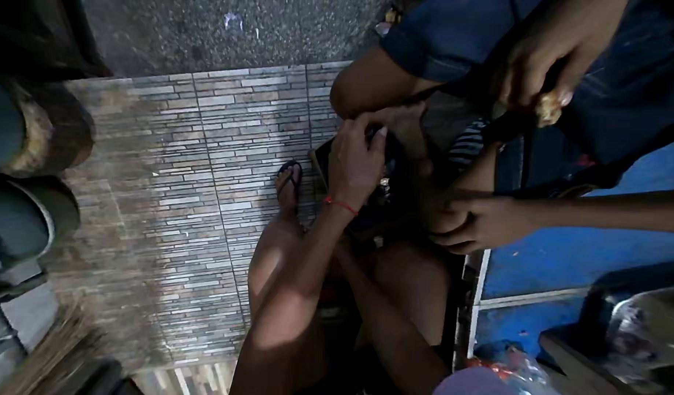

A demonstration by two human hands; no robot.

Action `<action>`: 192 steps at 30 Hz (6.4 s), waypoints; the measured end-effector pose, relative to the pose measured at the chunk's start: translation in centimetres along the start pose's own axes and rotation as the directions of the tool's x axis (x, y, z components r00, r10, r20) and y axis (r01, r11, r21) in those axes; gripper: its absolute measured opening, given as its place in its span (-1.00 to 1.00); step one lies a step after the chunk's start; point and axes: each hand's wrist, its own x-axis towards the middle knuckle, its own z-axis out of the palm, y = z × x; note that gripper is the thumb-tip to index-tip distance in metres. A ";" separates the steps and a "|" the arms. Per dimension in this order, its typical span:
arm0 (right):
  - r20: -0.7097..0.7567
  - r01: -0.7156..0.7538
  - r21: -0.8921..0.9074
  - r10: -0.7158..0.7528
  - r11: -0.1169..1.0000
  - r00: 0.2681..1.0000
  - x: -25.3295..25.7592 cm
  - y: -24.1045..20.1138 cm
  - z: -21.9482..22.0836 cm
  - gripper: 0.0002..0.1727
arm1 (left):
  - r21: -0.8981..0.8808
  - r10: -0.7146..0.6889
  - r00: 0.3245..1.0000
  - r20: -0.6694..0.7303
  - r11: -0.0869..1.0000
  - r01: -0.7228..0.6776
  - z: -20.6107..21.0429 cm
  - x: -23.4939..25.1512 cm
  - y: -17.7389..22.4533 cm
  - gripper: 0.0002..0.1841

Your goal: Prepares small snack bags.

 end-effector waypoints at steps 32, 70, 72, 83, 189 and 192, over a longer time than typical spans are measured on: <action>-0.823 0.792 0.565 0.089 0.229 0.561 -21.3 41.8 21.9 -0.66 | 0.046 0.310 0.951 0.012 0.949 -0.311 8.1 -20.4 -5.9 -0.56; -0.814 0.845 0.425 0.546 0.325 0.199 -19.6 52.9 18.5 -0.60 | 0.033 0.158 0.659 0.735 0.963 -0.268 25.3 -32.8 0.9 -0.42; -0.860 0.867 0.375 0.474 0.330 0.191 -19.7 52.6 18.6 -0.68 | 0.169 0.213 0.655 0.725 0.867 -0.469 25.6 -33.0 1.2 -0.26; -0.904 0.879 0.350 0.364 0.324 0.226 -23.2 48.7 19.5 -0.79 | 0.060 0.228 0.621 0.750 0.911 -0.407 28.8 -41.5 6.0 -0.64; -0.851 0.407 0.407 0.177 0.818 0.495 -13.4 43.9 14.5 -0.72 | 0.417 0.069 0.840 0.538 0.845 -0.336 28.9 -34.1 -2.0 -0.64; -0.863 0.432 0.377 0.141 0.819 0.486 -13.5 44.1 14.6 -0.73 | 0.382 0.061 0.831 0.553 0.868 -0.317 28.7 -33.9 -2.3 -0.63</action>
